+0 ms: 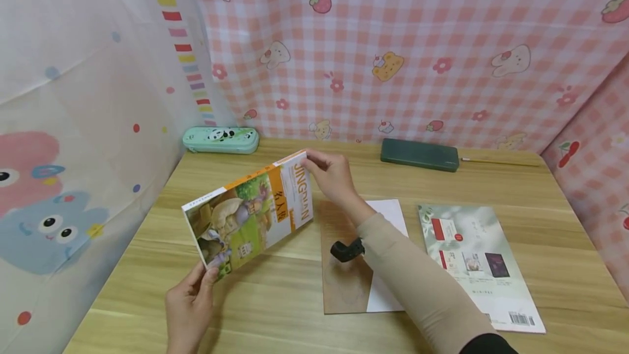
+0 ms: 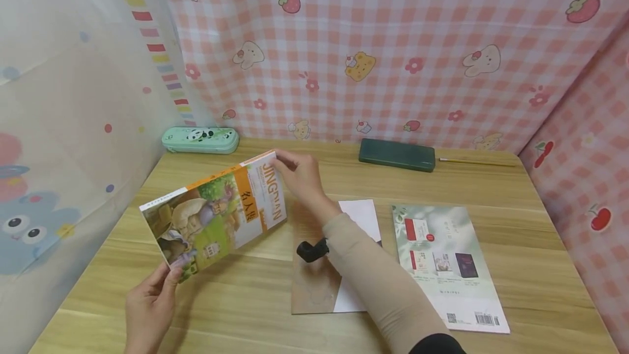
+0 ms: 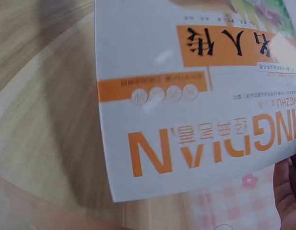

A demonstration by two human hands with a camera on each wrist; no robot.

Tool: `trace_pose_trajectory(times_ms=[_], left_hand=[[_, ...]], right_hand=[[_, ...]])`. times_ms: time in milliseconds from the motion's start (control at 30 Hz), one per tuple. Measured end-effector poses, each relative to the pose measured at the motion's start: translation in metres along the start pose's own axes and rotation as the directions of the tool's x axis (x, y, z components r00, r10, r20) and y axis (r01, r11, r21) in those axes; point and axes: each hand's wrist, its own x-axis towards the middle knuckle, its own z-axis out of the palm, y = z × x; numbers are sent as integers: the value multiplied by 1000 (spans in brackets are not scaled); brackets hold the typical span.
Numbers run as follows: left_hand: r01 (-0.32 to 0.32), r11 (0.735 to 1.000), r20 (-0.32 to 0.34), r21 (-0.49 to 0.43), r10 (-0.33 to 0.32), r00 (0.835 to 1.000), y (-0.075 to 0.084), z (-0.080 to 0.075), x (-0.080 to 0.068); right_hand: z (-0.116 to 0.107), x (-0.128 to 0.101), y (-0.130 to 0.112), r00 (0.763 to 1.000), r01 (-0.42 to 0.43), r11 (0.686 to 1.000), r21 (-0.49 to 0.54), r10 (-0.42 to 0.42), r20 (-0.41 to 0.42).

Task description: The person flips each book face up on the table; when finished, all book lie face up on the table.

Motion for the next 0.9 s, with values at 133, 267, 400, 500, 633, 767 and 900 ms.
trace_pose_trajectory(times_ms=[133,267,400,500,633,767,900], left_hand=[[-46,999,-97,19,47,994,-1,2,0],[-11,999,-155,36,17,988,-2,4,-1],[61,997,-166,52,-52,985,-4,5,-2],[102,993,-158,57,-92,983,-5,6,-1],[199,980,-117,26,-194,974,-7,9,-1],[312,949,-70,41,-308,949,-8,11,-1],[372,926,-30,58,-371,928,-9,11,0]], right_hand=[[6,-2,4,1000,-25,1000,-1,25,8],[13,-4,11,999,-30,999,-19,31,40],[20,-8,19,995,-45,998,-43,49,82],[23,-10,24,989,-67,996,-52,74,128],[28,-14,33,971,-96,994,-48,104,216],[32,-18,39,936,-142,989,-37,146,320],[36,-21,43,890,-196,979,-63,205,408]])
